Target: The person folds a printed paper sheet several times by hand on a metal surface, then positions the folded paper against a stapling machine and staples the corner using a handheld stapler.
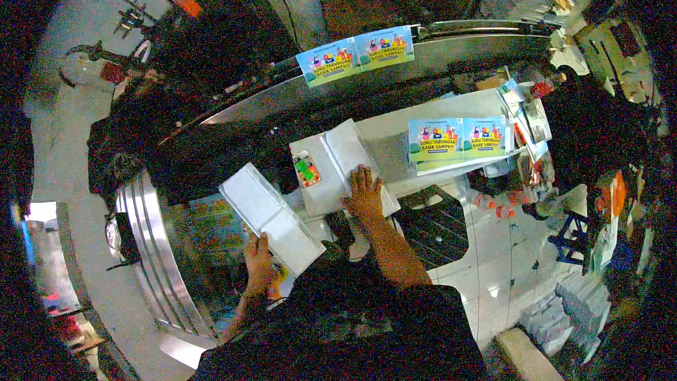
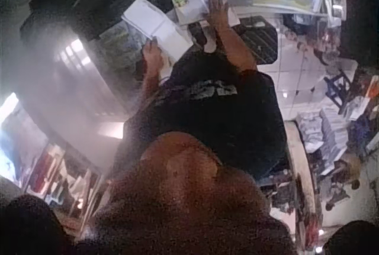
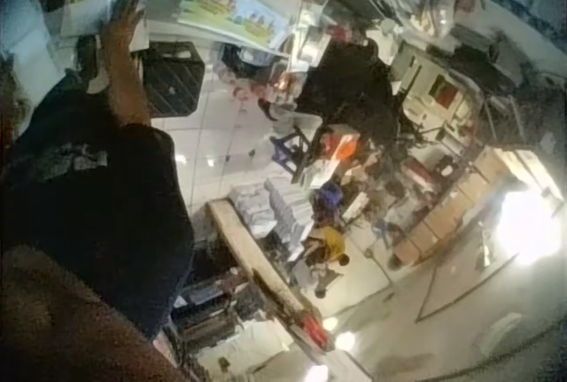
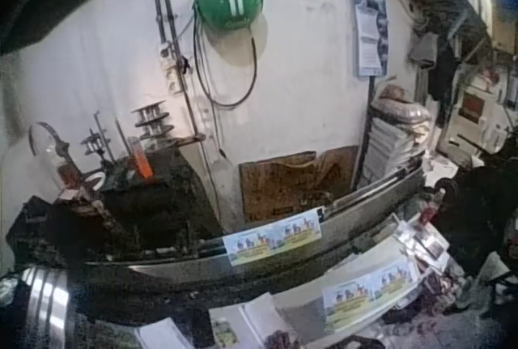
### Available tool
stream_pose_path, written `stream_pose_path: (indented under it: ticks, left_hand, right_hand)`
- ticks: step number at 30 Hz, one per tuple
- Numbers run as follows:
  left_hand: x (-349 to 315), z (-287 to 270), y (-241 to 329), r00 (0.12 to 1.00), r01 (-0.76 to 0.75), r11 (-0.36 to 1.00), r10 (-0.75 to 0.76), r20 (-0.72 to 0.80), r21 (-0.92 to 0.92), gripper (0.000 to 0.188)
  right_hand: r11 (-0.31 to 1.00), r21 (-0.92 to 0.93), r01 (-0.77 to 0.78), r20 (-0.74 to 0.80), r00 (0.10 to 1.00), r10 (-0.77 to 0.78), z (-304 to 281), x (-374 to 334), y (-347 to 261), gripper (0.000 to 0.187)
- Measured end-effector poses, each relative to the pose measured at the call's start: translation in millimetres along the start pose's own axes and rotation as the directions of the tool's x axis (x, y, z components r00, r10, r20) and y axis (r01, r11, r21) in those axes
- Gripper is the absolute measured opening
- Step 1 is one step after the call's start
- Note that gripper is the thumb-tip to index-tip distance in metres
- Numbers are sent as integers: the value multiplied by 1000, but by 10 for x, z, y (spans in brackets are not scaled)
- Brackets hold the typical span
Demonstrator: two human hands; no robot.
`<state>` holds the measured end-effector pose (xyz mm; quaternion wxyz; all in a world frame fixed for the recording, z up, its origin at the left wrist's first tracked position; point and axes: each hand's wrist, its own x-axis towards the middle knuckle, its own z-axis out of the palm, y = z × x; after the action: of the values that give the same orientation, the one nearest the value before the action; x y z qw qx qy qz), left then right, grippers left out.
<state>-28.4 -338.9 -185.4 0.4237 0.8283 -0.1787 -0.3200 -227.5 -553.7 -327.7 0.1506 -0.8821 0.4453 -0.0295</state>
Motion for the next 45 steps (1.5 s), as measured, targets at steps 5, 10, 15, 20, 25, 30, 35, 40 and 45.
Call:
stream_pose_path:
  ticks: [5, 10, 15, 20, 25, 30, 35, 40, 45]
  left_hand:
    - [175, 26, 266, 992, -39, 924, -11, 129, 381, 24]
    - [409, 552, 505, 942, -197, 973, 153, 298, 123, 27]
    - [739, 1047, 226, 923, -96, 990, 126, 362, -101, 27]
    - [956, 1270, -76, 917, -188, 982, 187, 353, -33, 26]
    - [912, 1683, -90, 946, -118, 979, 162, 282, -166, 28]
    - [887, 2023, 83, 950, -195, 974, 158, 268, 116, 34]
    - [968, 2380, 19, 981, -123, 980, 97, 168, 156, 39]
    - [973, 2620, -8, 983, 99, 992, -85, 163, -78, 46]
    - [876, 2633, 336, 821, 521, 697, -252, 513, -492, 47]
  right_hand:
    - [996, 33, -84, 17, 996, 84, -40, 17, -20, 101]
    - [951, 76, -298, 119, 950, 288, -265, -38, 85, 98]
    - [970, 223, -96, -140, 982, 129, -106, -65, 520, 64]
    - [876, 356, -326, 100, 945, 311, -687, 91, 591, 36]
    - [868, 370, -331, 59, 941, 334, -781, 95, 784, 38]
    - [856, 397, -330, 126, 944, 305, -628, 116, 1018, 38]
    - [905, 312, -288, 198, 952, 234, -716, 174, 951, 35]
    - [876, 450, -175, 188, 977, 99, -719, 195, 708, 46]
    - [827, 518, -219, 254, 962, 96, -727, 200, 768, 76]
